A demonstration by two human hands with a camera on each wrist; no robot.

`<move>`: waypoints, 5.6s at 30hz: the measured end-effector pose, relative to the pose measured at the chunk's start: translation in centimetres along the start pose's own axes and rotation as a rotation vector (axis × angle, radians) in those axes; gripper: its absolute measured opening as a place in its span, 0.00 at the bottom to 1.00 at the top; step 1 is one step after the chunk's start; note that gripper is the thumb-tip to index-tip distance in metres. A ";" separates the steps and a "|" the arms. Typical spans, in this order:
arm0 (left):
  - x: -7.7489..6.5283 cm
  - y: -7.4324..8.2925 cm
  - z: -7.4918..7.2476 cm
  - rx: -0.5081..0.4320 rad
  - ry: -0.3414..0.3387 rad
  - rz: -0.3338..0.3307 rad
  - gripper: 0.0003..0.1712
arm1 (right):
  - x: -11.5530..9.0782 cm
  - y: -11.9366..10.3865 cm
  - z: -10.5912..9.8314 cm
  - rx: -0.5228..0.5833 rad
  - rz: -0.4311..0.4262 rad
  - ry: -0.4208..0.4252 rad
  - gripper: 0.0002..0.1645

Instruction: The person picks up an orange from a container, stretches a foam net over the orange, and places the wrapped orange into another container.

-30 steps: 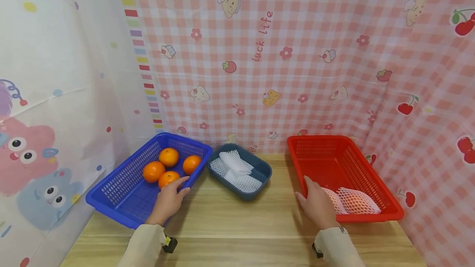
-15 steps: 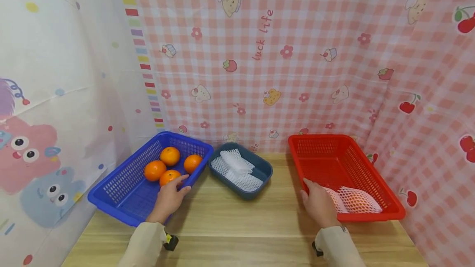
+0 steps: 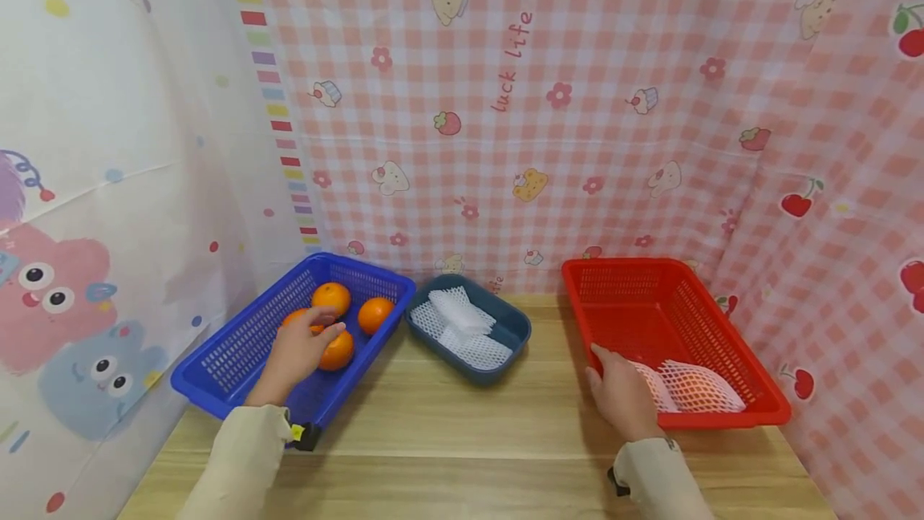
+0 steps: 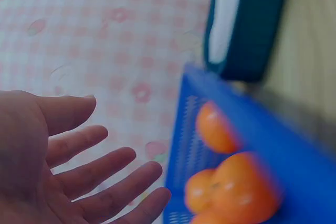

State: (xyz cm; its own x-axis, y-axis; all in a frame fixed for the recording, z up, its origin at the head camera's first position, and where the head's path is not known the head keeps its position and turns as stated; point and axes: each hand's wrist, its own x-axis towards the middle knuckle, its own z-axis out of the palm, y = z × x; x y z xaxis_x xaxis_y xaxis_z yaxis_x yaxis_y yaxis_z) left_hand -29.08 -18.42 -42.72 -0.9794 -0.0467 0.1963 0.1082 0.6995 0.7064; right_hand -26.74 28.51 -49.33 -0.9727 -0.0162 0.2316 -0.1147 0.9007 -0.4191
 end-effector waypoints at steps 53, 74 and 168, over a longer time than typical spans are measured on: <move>5.1 -8.5 2.9 0.039 -0.289 -0.045 0.49 | -0.3 0.0 0.3 -0.007 0.006 0.050 0.29; 4.3 -0.7 1.8 -0.340 -0.209 0.016 0.47 | -0.3 -0.1 0.2 -0.015 0.018 0.012 0.30; -0.8 -2.0 6.8 0.139 -0.066 0.041 0.29 | 3.5 -4.8 1.8 0.080 -0.191 0.273 0.22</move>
State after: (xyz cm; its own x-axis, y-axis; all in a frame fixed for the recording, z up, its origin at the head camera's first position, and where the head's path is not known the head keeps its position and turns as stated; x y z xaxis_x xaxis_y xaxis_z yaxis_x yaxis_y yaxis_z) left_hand -29.65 -14.95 -48.94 -0.9843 0.0279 0.1745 0.1283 0.7918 0.5971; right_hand -29.93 23.36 -48.16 -0.8434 -0.0549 0.5345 -0.3160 0.8553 -0.4107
